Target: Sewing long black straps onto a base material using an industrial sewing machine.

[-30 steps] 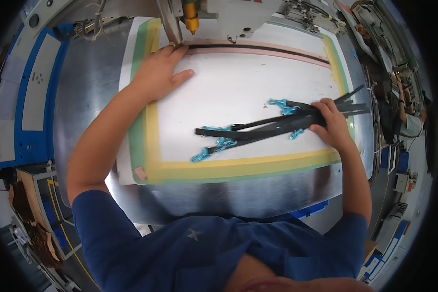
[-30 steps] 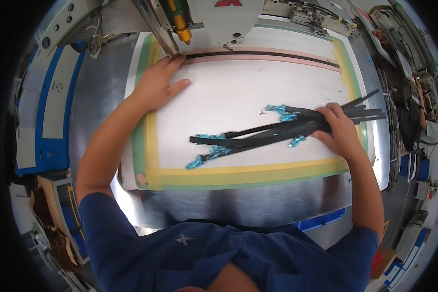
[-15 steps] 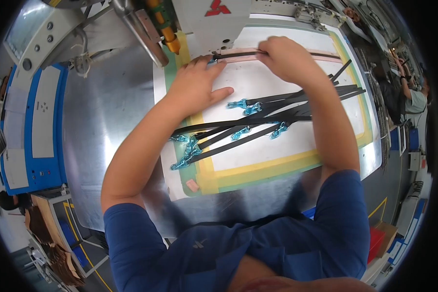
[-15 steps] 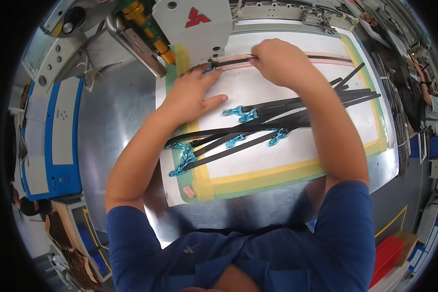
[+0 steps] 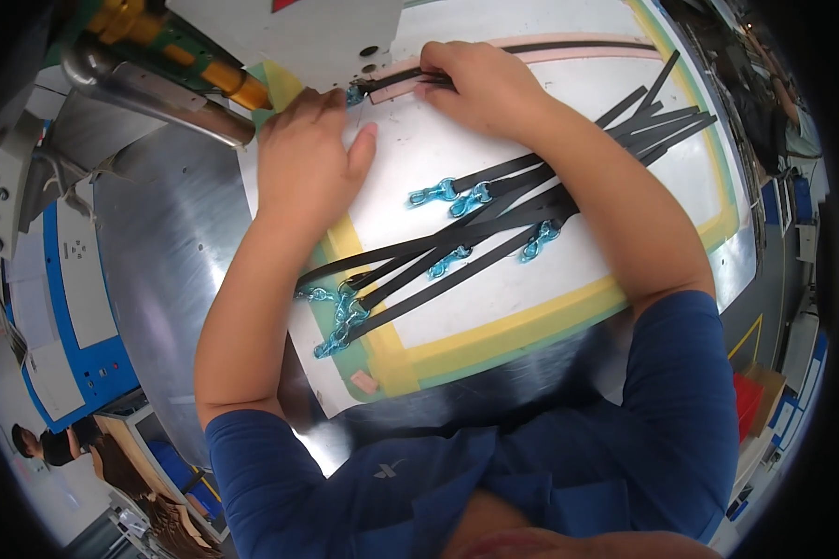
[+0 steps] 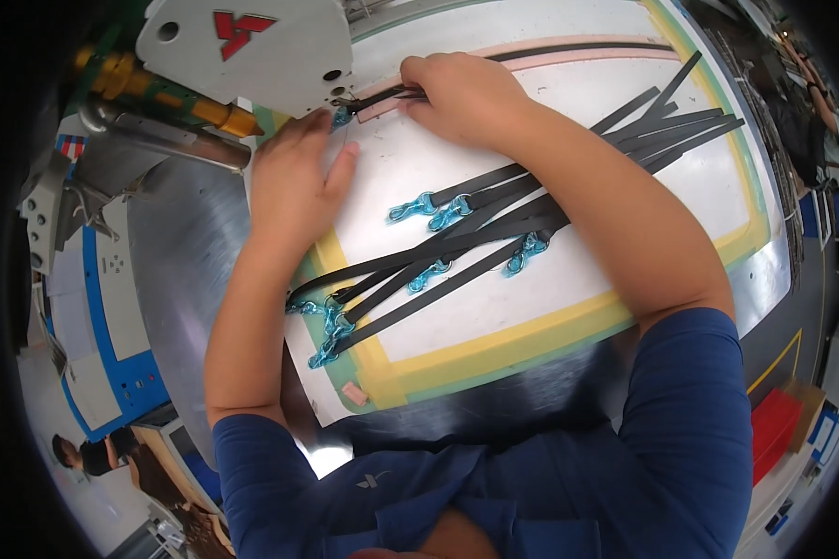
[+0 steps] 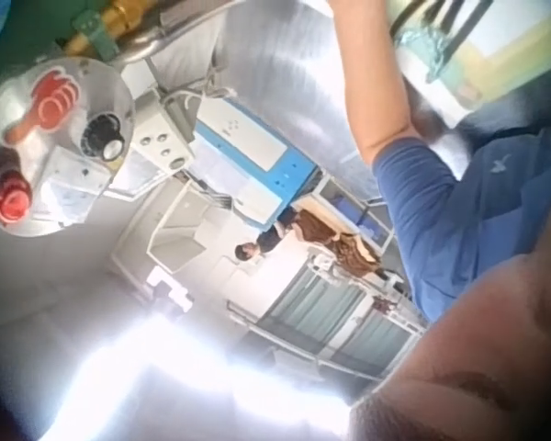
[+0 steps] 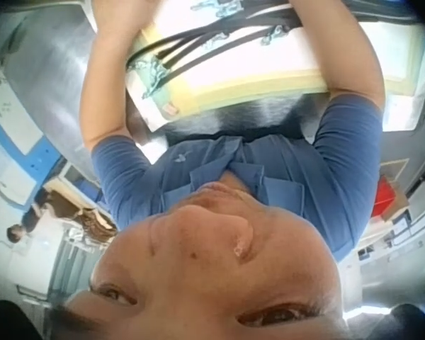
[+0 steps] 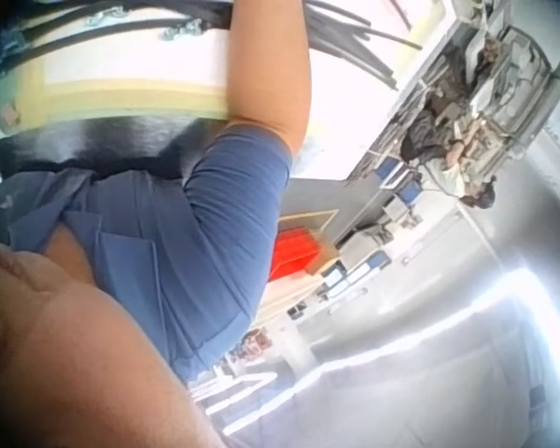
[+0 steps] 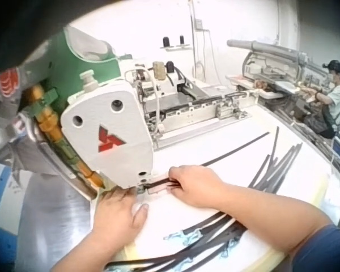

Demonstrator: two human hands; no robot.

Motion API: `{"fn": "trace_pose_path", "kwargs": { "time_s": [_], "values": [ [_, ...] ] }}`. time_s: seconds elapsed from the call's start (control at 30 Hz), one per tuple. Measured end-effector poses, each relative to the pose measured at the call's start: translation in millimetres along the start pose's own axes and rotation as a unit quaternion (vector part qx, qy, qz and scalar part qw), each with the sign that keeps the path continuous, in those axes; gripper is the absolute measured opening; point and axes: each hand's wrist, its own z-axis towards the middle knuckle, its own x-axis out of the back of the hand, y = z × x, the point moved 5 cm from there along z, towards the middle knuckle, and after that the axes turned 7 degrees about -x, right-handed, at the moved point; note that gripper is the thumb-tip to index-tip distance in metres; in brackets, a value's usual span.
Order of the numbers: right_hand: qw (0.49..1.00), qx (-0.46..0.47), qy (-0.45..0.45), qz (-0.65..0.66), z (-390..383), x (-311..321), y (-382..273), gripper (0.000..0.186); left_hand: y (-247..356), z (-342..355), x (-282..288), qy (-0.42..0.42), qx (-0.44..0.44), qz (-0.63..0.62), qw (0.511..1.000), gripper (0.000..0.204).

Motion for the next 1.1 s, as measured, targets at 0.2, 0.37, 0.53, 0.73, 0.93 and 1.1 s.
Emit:
{"fn": "trace_pose_path", "kwargs": {
  "time_s": [0.2, 0.37, 0.53, 0.73, 0.93, 1.1],
  "values": [
    [1.0, 0.002, 0.01, 0.003, 0.0, -1.5, 2.0, 0.025, 14.6, 1.0, -5.6, 0.03, -0.072, -0.041, 0.996, 0.062],
    [1.0, 0.012, 0.018, -0.004, 3.2, -2.8, -2.0, 0.024, 7.2, 2.8, -18.9, 0.007, -0.103, -0.053, 0.993, 0.07],
    [1.0, 0.007, 0.017, -0.003, 1.2, -6.2, 4.6, 0.026, 7.7, -2.2, -10.6, 0.025, -0.114, 0.005, 0.993, 0.059],
    [0.999, -0.029, -0.036, 0.007, 5.9, 2.7, -1.7, 0.027, -2.4, -5.9, -0.6, 0.035, -0.014, 0.084, 0.996, 0.052],
    [0.998, -0.025, -0.052, 0.004, 2.7, 6.7, -6.1, 0.02, 8.9, -3.2, -3.5, 0.094, -0.109, 0.011, 0.989, 0.061],
    [0.993, 0.092, 0.073, -0.021, -0.4, -8.9, -7.5, 0.023, 6.9, -1.1, -9.1, 0.029, -0.088, -0.014, 0.996, 0.069]
  ]
}}
